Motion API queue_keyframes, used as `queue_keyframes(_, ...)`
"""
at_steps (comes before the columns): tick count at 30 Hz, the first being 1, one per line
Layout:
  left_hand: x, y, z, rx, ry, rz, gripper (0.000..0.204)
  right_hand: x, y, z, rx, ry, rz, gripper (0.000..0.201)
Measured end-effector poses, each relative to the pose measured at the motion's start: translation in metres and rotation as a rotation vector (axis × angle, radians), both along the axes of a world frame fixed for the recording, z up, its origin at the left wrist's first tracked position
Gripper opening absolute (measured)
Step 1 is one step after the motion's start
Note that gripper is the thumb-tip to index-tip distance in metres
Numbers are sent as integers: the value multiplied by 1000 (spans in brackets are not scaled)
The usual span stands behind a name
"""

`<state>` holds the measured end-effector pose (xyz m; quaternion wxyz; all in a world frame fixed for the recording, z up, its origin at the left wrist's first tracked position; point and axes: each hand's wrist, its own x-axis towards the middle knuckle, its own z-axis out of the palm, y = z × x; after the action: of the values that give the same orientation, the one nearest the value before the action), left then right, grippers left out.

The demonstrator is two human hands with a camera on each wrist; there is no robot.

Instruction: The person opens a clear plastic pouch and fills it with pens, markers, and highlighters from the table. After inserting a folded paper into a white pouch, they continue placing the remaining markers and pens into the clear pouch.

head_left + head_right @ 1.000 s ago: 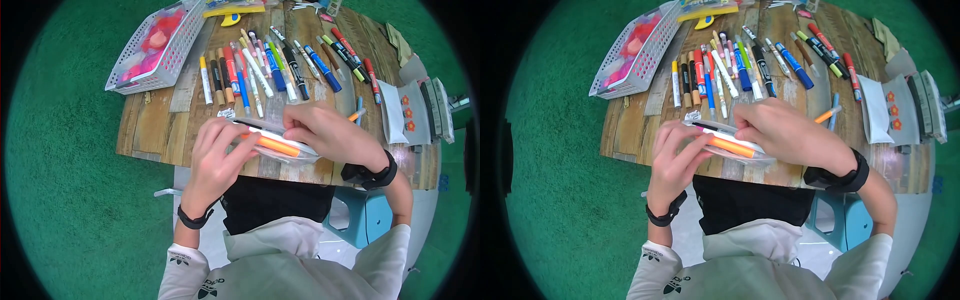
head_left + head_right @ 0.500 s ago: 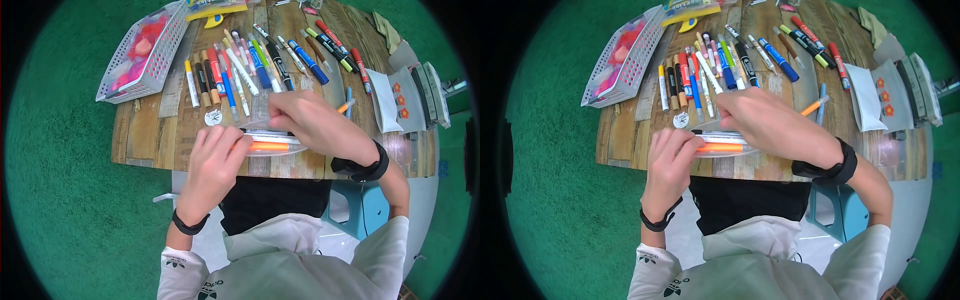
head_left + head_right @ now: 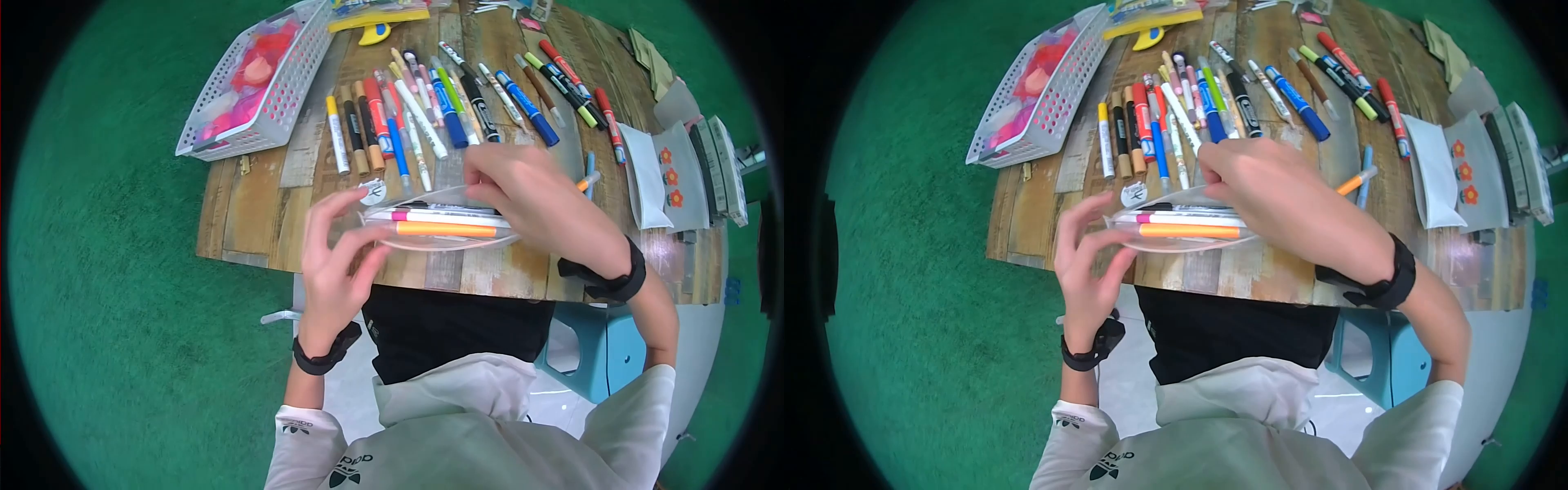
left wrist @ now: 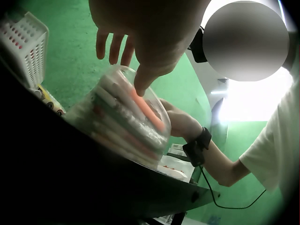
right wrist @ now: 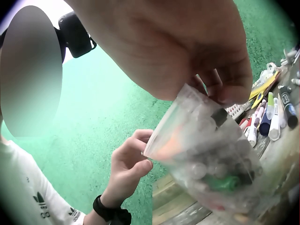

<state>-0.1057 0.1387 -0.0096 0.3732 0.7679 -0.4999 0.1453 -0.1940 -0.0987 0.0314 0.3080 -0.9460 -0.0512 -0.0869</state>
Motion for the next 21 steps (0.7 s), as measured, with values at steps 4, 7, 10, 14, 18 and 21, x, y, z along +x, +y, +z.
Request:
queue_keyframes(4, 4, -1, -15, -135, 329, -41, 26, 3, 18, 2, -80, -288, 10, 12)
queue_keyframes(7, 7, -3, -28, -217, 370, -75, 34, 10, 33, 1, -174, -318, 131, 16)
queue_keyframes(10, 5, -4, -27, -299, 492, -61, 41, 18, 46, -3, -202, -364, 155, 17)
queue_keyframes(14, 7, -3, -27, -264, 490, -44, 45, 22, 52, 1, -362, -365, 208, 18)
queue_keyframes(18, 9, -6, -19, -212, 487, -16, 38, 21, 57, 6, -621, -366, 177, 18)
queue_keyframes(21, 11, -8, -20, -203, 466, -24, 31, 18, 54, 9, -540, -185, 221, 17)
